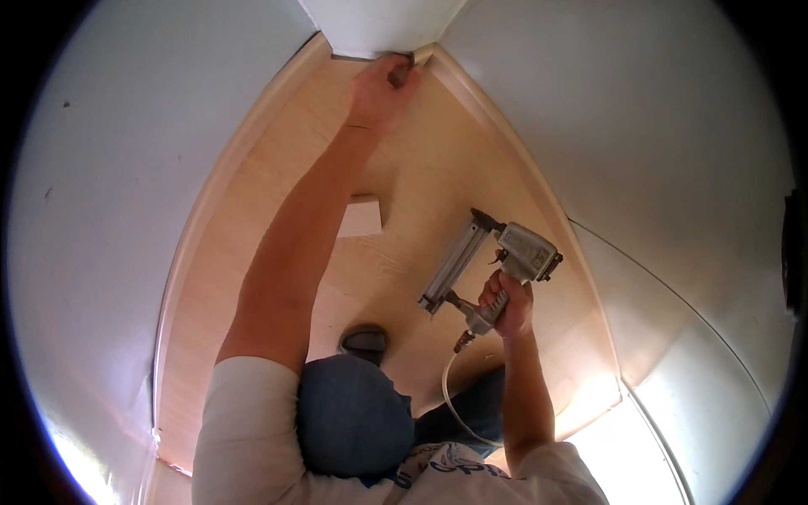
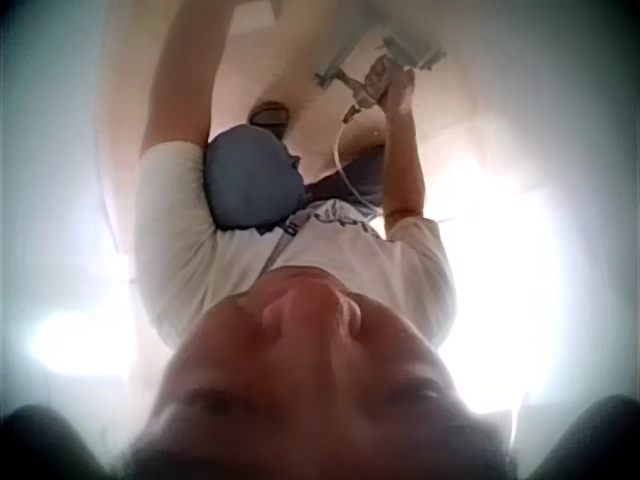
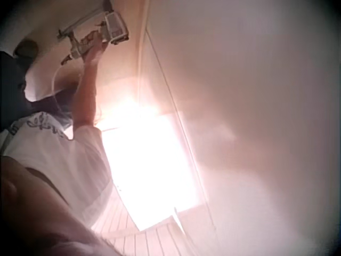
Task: The person installs wooden skirting boards along the base of a wall using an air-powered nail gun, positioning the boards by hand and then securing them with nails.
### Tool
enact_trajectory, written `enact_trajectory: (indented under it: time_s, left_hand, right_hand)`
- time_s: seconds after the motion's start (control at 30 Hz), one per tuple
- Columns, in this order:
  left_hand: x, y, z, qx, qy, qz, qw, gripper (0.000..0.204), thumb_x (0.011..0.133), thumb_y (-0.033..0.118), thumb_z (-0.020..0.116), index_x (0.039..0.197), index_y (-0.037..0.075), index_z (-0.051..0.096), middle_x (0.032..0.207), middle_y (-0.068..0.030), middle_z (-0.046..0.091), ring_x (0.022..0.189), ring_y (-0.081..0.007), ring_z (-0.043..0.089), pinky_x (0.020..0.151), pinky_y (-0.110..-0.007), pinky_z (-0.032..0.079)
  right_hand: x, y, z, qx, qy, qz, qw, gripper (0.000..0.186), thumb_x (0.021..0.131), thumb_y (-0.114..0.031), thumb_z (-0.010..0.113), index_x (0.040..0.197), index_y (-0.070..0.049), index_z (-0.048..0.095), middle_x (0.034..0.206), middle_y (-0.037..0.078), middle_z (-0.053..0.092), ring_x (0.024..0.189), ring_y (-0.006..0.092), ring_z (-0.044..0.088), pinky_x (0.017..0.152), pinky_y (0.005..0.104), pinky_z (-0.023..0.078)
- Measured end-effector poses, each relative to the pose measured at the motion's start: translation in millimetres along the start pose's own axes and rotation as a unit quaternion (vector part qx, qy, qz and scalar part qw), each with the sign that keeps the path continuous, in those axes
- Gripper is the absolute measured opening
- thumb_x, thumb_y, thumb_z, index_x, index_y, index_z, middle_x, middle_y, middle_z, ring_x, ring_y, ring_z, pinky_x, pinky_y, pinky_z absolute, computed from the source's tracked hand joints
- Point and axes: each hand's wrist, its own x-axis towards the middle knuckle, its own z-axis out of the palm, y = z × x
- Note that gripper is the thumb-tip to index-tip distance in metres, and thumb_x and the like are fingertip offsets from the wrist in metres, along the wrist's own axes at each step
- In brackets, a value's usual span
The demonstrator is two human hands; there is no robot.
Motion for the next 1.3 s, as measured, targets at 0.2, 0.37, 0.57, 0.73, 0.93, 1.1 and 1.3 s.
enact_trajectory:
  time_s: [0.2, 0.37, 0.57, 0.73, 0.93, 1.1, 1.3]
  left_hand:
    - [-4, 7, -10, 0.01, -0.008, 0.005, 1.0, 0.032, 0.093, 0.028, 0.076, 0.111, 0.002, 0.072, 0.089, -0.0102, 0.076, 0.076, -0.0161, 0.069, 0.073, -0.032, 0.057]
    - [-3, 19, -23, 0.085, -0.019, 0.015, 0.996, 0.036, 0.094, 0.043, 0.071, 0.113, 0.013, 0.069, 0.089, -0.0111, 0.075, 0.083, -0.0306, 0.073, 0.077, -0.043, 0.057]
    - [-8, 18, -18, 0.093, -0.001, 0.042, 0.995, 0.029, 0.099, 0.041, 0.065, 0.111, 0.014, 0.068, 0.092, -0.0111, 0.075, 0.086, -0.0338, 0.072, 0.077, -0.045, 0.056]
    - [-15, 20, -12, 0.087, -0.015, 0.02, 0.996, 0.027, 0.102, 0.037, 0.063, 0.111, 0.013, 0.067, 0.098, -0.0129, 0.076, 0.089, -0.0344, 0.071, 0.08, -0.046, 0.056]
    - [-16, 23, -9, 0.053, -0.024, -0.021, 0.998, 0.029, 0.1, 0.036, 0.066, 0.115, 0.011, 0.069, 0.098, -0.0148, 0.076, 0.09, -0.0344, 0.072, 0.081, -0.044, 0.056]
    - [-12, 28, -13, 0.073, -0.02, -0.006, 0.997, 0.033, 0.098, 0.042, 0.068, 0.114, 0.013, 0.071, 0.093, -0.0124, 0.076, 0.086, -0.0336, 0.072, 0.078, -0.044, 0.057]
    - [-10, 14, -9, 0.121, 0.013, 0.023, 0.992, 0.032, 0.098, 0.046, 0.065, 0.112, 0.017, 0.07, 0.088, -0.012, 0.075, 0.085, -0.036, 0.071, 0.076, -0.047, 0.057]
  right_hand:
    - [10, 1, -48, -0.031, -0.012, 0.021, 0.999, 0.032, 0.097, -0.02, 0.063, 0.124, -0.004, 0.059, 0.079, 0.004, 0.056, 0.061, 0.0158, 0.055, 0.058, 0.0353, 0.051]
    - [22, 14, -56, -0.208, 0.068, -0.055, 0.974, 0.02, 0.098, -0.02, 0.067, 0.105, -0.002, 0.062, 0.078, 0.008, 0.065, 0.061, 0.0194, 0.065, 0.055, 0.0357, 0.056]
    - [35, 26, -64, -0.242, 0.099, -0.09, 0.961, 0.025, 0.097, -0.024, 0.071, 0.101, -0.001, 0.063, 0.076, 0.01, 0.068, 0.058, 0.02, 0.066, 0.054, 0.0349, 0.058]
    - [37, 29, -71, -0.243, 0.099, -0.101, 0.96, 0.024, 0.097, -0.024, 0.072, 0.099, -0.002, 0.063, 0.076, 0.01, 0.068, 0.057, 0.02, 0.066, 0.053, 0.0339, 0.056]
    - [43, 29, -77, -0.237, 0.092, -0.103, 0.962, 0.024, 0.097, -0.024, 0.072, 0.099, -0.002, 0.062, 0.076, 0.01, 0.068, 0.057, 0.0201, 0.066, 0.051, 0.0341, 0.056]
    - [42, 26, -72, -0.189, 0.098, -0.088, 0.973, 0.024, 0.096, -0.019, 0.073, 0.103, -0.001, 0.06, 0.078, 0.012, 0.068, 0.058, 0.0223, 0.066, 0.051, 0.0379, 0.057]
    - [41, 29, -66, -0.195, 0.082, -0.097, 0.972, 0.026, 0.097, -0.026, 0.073, 0.101, -0.003, 0.061, 0.076, 0.01, 0.067, 0.057, 0.0213, 0.066, 0.05, 0.0368, 0.057]
